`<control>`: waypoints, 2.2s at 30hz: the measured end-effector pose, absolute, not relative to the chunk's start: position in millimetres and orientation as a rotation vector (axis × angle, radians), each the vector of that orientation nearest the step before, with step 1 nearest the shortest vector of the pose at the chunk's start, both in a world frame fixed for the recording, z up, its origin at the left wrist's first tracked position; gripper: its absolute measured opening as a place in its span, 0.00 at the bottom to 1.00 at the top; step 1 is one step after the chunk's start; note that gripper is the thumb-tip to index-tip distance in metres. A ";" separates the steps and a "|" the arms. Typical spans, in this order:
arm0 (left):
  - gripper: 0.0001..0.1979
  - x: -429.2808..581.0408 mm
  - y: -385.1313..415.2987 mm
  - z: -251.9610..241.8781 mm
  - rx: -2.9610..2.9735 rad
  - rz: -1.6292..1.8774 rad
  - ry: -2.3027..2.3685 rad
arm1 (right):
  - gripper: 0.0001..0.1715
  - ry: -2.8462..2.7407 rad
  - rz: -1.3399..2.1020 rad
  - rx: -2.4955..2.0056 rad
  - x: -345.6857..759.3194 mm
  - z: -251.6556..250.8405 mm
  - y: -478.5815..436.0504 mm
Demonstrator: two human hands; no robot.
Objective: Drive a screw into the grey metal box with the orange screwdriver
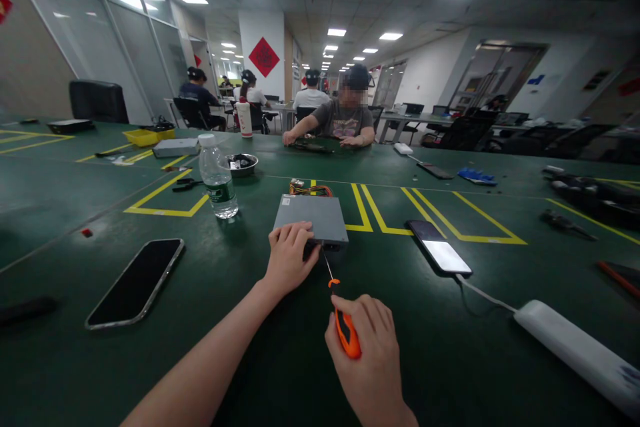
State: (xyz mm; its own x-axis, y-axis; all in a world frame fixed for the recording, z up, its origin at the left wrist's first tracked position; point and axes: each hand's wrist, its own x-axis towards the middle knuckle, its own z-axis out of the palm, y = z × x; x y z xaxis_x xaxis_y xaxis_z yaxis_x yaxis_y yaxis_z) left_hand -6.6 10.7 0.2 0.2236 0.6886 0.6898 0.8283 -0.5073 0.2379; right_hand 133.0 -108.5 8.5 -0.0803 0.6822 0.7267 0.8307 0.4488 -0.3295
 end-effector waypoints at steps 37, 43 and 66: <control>0.07 -8.4 10.3 0.5 -2.320 -1.122 -1.452 | 0.08 -1.737 -0.280 -1.293 162.3 3.7 -113.0; 0.07 -8.4 10.7 -0.4 -2.323 -1.121 -1.464 | 0.09 -1.728 -0.268 -1.312 160.8 2.8 -113.6; 0.06 -7.2 9.6 2.3 -2.306 -1.107 -1.449 | 0.10 -1.826 -0.322 -1.425 149.7 0.1 -116.5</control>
